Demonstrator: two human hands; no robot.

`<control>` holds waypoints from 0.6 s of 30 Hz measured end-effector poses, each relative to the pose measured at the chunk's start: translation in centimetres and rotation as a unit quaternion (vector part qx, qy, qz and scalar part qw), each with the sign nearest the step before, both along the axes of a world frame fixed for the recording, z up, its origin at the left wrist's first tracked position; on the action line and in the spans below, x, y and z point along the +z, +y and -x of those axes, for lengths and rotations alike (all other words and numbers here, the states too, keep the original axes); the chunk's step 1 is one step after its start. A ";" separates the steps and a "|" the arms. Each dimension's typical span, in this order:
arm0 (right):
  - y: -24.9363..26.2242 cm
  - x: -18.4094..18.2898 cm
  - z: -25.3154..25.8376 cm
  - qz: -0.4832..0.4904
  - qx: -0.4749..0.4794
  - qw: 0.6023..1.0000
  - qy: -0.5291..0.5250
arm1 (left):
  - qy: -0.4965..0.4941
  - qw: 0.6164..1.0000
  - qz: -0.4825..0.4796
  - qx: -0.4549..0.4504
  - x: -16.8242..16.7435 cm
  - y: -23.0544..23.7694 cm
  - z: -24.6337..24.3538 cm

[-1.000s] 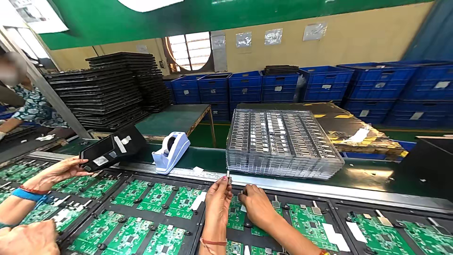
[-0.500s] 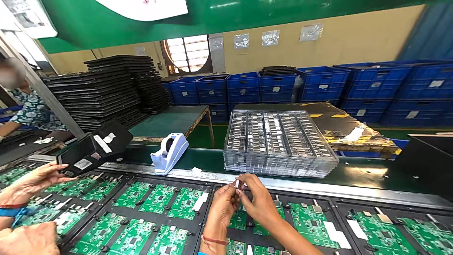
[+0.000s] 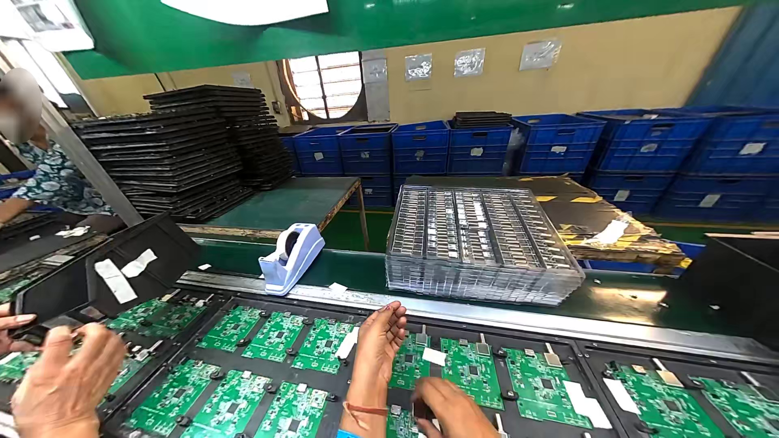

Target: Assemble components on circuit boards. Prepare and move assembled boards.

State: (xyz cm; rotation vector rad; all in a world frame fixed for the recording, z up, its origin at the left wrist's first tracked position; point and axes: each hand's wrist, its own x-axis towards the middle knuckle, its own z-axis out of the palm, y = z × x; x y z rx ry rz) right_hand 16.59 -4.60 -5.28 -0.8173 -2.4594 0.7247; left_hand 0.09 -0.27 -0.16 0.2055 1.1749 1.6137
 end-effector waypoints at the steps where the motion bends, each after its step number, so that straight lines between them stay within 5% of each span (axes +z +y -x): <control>1: -0.1 -0.4 -0.1 -0.009 0.004 1.000 -0.008 | 0.001 1.000 0.001 -0.001 0.0 0.0 0.0; 18: -0.7 -0.1 -1.1 -0.054 0.010 0.994 -0.090 | 0.004 1.000 0.000 -0.008 0.0 0.1 0.0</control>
